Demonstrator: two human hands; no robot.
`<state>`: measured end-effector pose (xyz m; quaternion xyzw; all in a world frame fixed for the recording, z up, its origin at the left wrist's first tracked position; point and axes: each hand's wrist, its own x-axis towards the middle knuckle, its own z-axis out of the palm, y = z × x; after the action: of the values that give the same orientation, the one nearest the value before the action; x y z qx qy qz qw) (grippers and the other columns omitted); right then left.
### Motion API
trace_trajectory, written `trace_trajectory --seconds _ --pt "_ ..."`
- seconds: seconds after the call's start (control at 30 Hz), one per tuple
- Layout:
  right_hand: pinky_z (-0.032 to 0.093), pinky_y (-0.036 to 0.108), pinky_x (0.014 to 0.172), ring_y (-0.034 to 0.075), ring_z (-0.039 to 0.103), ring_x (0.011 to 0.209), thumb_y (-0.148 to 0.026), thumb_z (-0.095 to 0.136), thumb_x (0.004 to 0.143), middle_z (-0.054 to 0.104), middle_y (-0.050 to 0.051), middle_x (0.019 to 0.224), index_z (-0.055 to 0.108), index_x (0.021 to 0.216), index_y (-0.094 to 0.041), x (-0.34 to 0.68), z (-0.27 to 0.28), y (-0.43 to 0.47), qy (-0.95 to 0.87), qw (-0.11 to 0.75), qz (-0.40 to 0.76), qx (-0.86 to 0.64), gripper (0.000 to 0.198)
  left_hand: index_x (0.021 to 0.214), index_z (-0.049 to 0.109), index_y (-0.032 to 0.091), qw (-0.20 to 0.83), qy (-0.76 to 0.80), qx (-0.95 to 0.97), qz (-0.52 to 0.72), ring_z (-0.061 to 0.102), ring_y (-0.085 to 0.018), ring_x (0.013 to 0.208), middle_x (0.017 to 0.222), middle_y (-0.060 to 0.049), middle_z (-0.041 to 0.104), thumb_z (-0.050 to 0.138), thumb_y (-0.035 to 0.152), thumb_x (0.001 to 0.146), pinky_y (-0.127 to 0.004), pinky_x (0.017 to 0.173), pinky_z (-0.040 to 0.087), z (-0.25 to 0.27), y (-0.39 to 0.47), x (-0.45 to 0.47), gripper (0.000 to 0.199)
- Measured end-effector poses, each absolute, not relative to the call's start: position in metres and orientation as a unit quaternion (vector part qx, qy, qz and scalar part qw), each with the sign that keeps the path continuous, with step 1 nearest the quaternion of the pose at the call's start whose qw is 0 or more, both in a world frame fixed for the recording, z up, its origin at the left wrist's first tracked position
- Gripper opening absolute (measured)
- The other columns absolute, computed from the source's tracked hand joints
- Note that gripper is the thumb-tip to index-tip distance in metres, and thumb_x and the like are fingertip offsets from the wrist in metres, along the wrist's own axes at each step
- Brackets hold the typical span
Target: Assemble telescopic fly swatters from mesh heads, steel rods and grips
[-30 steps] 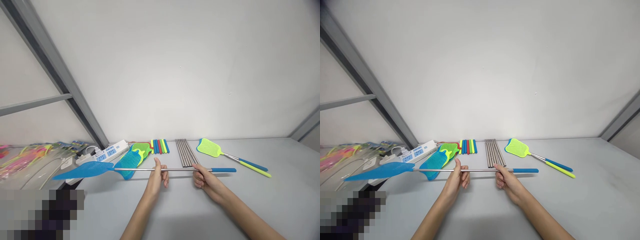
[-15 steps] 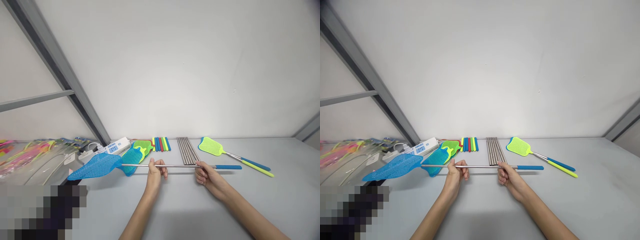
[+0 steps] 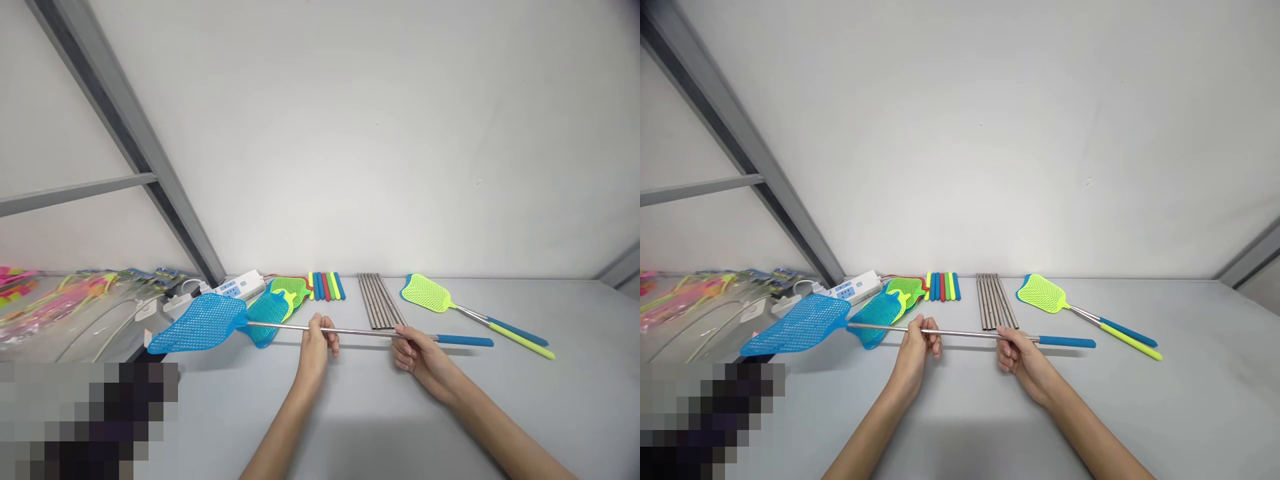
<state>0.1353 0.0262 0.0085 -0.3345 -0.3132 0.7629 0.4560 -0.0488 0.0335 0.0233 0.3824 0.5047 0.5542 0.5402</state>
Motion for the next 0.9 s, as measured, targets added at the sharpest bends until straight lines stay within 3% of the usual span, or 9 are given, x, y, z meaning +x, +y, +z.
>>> trace_trajectory --seconds 0.47,0.9 --pt "0.024 0.024 0.047 0.008 0.032 0.044 -0.04 0.041 0.078 0.034 -0.003 0.046 0.053 0.057 -0.014 0.1341 0.0118 0.024 -0.376 0.413 0.753 -0.348 0.035 0.051 0.036 0.019 0.545 0.487 0.397 0.555 0.037 -0.009 0.039 0.038 0.006 0.037 0.033 0.04 0.076 -0.021 0.042 0.032 0.0258 0.0301 -0.0472 0.033" --pt "0.021 0.024 0.046 0.008 0.026 0.044 -0.038 0.048 0.075 0.026 -0.005 0.045 0.039 0.045 -0.016 0.1332 0.0133 0.0244 -0.377 0.421 0.745 -0.354 0.038 0.05 0.035 0.02 0.543 0.5 0.397 0.546 0.036 -0.009 0.037 0.037 0.006 0.036 0.038 0.042 0.074 -0.021 0.04 0.03 0.0247 0.0295 -0.0432 0.033"
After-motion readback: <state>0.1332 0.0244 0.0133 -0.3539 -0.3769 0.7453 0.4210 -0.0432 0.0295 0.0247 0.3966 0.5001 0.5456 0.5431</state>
